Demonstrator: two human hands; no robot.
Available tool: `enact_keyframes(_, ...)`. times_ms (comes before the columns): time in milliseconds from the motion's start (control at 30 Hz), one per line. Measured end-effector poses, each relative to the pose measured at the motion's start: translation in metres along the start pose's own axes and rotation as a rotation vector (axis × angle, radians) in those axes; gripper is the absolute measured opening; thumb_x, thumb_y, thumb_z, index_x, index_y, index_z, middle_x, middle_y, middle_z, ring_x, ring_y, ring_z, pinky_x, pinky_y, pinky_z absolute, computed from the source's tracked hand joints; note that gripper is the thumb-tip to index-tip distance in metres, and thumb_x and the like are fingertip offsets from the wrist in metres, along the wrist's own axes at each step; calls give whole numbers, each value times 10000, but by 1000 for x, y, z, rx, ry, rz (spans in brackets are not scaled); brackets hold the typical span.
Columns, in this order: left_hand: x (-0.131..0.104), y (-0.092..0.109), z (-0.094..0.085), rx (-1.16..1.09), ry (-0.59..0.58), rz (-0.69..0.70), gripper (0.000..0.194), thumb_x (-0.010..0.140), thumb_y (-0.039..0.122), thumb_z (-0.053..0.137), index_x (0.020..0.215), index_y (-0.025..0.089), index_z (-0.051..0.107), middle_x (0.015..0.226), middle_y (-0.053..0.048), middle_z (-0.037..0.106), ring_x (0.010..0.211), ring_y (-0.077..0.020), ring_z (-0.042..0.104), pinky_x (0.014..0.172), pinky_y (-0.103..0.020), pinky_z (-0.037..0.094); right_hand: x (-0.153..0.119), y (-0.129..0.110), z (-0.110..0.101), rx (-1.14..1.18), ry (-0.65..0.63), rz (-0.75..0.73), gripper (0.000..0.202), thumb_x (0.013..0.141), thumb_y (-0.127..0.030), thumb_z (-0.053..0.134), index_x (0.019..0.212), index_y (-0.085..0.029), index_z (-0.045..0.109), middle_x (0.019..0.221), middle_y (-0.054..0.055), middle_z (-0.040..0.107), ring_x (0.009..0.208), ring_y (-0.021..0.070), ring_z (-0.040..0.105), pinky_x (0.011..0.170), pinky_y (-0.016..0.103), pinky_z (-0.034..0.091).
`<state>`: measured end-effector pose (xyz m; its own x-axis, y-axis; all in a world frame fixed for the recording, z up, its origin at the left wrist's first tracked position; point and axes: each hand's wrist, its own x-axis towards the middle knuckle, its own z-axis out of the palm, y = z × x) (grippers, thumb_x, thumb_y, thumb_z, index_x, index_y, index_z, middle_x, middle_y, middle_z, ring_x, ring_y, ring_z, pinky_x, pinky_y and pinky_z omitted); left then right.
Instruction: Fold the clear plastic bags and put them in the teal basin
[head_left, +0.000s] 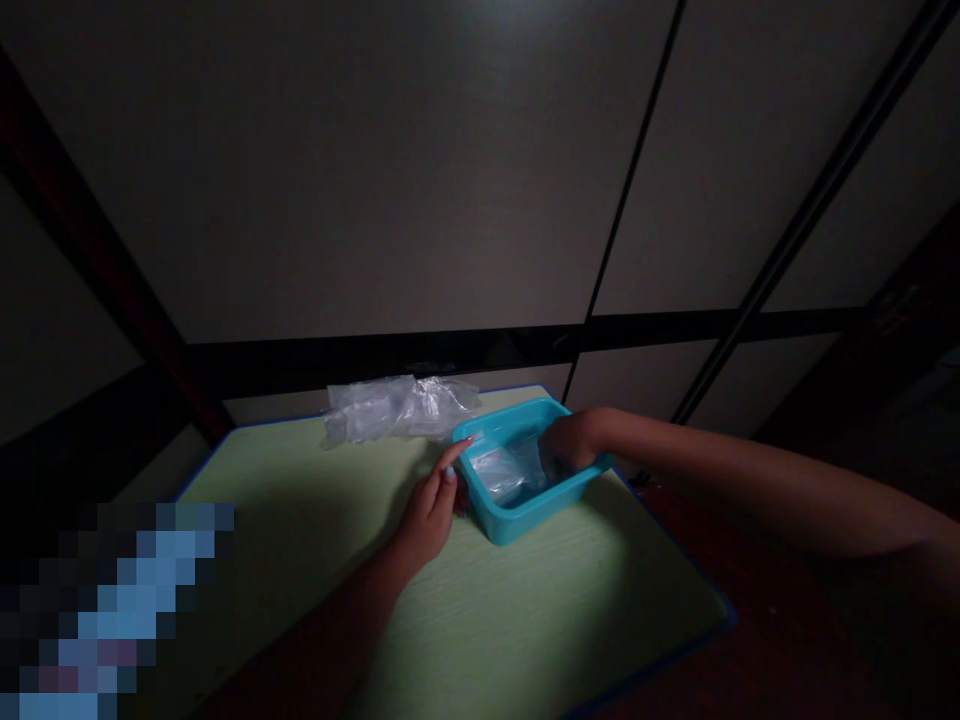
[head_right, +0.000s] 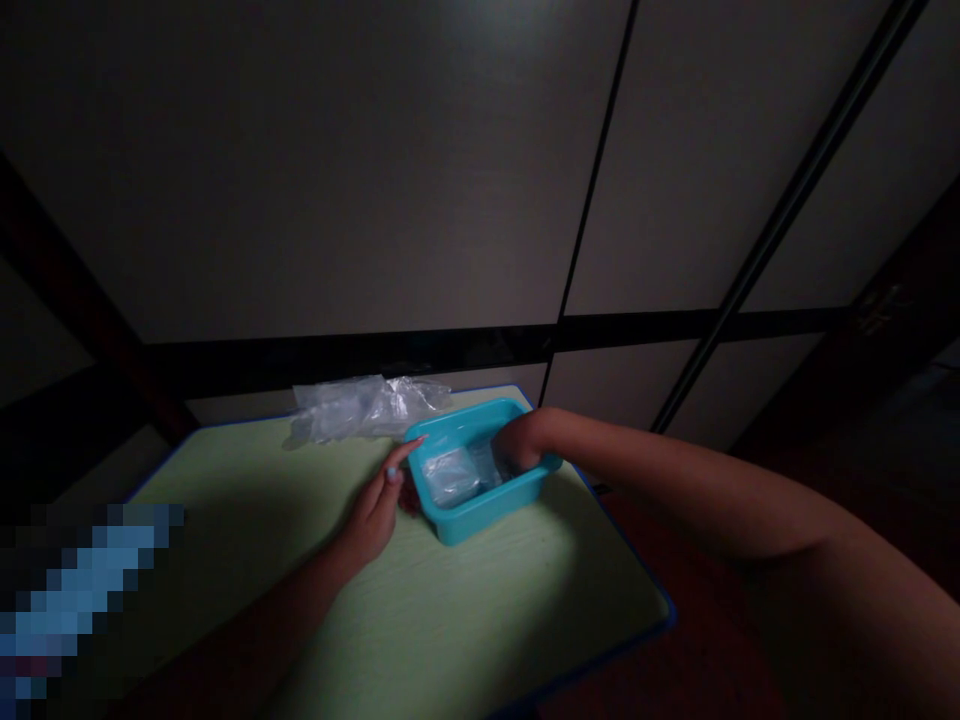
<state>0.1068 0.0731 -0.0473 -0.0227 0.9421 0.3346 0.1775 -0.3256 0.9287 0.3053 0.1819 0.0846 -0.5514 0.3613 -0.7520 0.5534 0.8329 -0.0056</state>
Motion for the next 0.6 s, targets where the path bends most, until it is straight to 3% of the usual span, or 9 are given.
enact_keyframes(133, 0, -1, 0, -4, -7, 5, 620, 933, 582, 276, 1365, 174, 452, 632, -8, 558, 572, -161, 538, 556, -290, 469, 6, 0, 0, -48, -3, 46, 226, 610, -135, 638, 813, -113, 736, 670, 40, 640, 678, 208, 581, 610, 299, 386)
enact_keyframes(367, 0, -3, 0, -26, -13, -2, 604, 933, 576, 282, 1366, 191, 452, 651, -10, 551, 580, -161, 529, 552, -286, 470, -3, -2, -3, -27, 89, 68, 379, 676, -99, 612, 1026, -190, 723, 895, 70, 699, 818, 233, 611, 704, 326, 386)
enact_keyframes(500, -1, -1, 0, -17, -11, -8, 623, 928, 589, 278, 1373, 187, 447, 634, -4, 543, 576, -162, 526, 550, -283, 457, -7, -1, -5, -30, 184, 81, 286, 726, -110, 595, 957, -209, 732, 922, 60, 705, 877, 237, 618, 803, 361, 361)
enact_keyframes(600, -1, 2, 0, -4, -11, 10, 611, 938, 572, 266, 1378, 186, 440, 635, -1, 537, 571, -155, 514, 551, -279, 446, -6, 2, -5, 47, 190, 50, 246, 750, -110, 569, 927, -193, 719, 897, 46, 701, 856, 210, 611, 771, 318, 373)
